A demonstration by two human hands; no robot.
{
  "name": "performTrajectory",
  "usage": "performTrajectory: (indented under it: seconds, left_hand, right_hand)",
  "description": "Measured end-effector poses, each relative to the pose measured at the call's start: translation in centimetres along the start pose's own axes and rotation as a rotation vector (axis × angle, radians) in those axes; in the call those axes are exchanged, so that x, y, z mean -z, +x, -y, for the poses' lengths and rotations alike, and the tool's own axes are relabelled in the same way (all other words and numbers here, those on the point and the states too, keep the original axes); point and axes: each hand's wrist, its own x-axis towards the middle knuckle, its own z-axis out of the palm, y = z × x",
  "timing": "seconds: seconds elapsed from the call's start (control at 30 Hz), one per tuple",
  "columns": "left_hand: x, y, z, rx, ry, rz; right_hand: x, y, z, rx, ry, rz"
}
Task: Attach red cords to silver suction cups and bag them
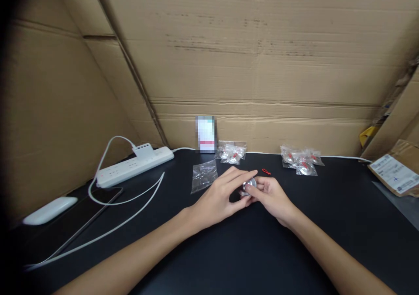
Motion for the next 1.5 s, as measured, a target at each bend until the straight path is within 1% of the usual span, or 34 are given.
performTrajectory:
  seconds: [0.17,0.43,0.63,0.8,0.93,1.03,1.1,1.13,1.17,1.23,1.3,1.33,1.4,1.5]
  left_hand:
    - [0.0,0.0,-0.4,0.037,0.019,0.039]
    - [0.1,0.1,-0.3,0.08,0.089,0.037]
    - [0.2,0.2,-0.5,0.083,0.137,0.053]
    - [0.3,0.3,-0.6,0.115,0.204,0.103]
    - [0.5,0.1,-0.3,0.157,0.142,0.126]
    - [0.6,0.0,0.2,0.179,0.046,0.093]
    - [0.5,0.2,0.6,0.249,-0.039,0.039]
    - [0.4,0.3,0.8,0.32,-0.115,0.005]
    - [0.3,0.5,1.1,0.413,-0.223,-0.037]
    - [0.1,0.9,1.5,0.623,-0.517,-0.126]
    - [0.0,1.2,1.8,0.779,-0.797,-0.198]
    - [0.0,1.2,1.8,0.819,-0.885,-0.221]
    - [0.0,1.2,1.9,0.842,-0.947,-0.236]
    - [0.0,1.0,1.8,0.811,-0.917,-0.226]
  right_hand:
    - [-0.1,-0.2,0.2,0.003,0.014,0.004]
    - [0.2,-0.2,-0.1,-0.002,-0.009,-0.043]
    - [0.2,0.0,-0.1,-0.01,-0.055,-0.031]
    - [0.3,0.1,-0.4,-0.009,-0.125,-0.092]
    - [0.4,0.1,-0.4,-0.013,-0.115,-0.077]
    - [1.1,0.3,-0.3,-0.022,-0.137,-0.127]
    - [1.8,0.4,-0.3,0.009,-0.273,-0.202]
    - [2.2,0.5,-0.4,0.036,-0.397,-0.24]
    - [2.6,0.5,-0.4,0.066,-0.559,-0.263]
    - [3.1,0.3,-0.4,0.108,-0.908,-0.267]
    - [3.2,0.1,-0.3,0.123,-1.188,-0.271]
    - [3.1,0.0,-0.3,0.121,-1.282,-0.287]
    - [3.0,-0.1,-0.3,0.112,-1.377,-0.334]
    - [3.5,0.0,-0.2,0.117,-1.358,-0.373]
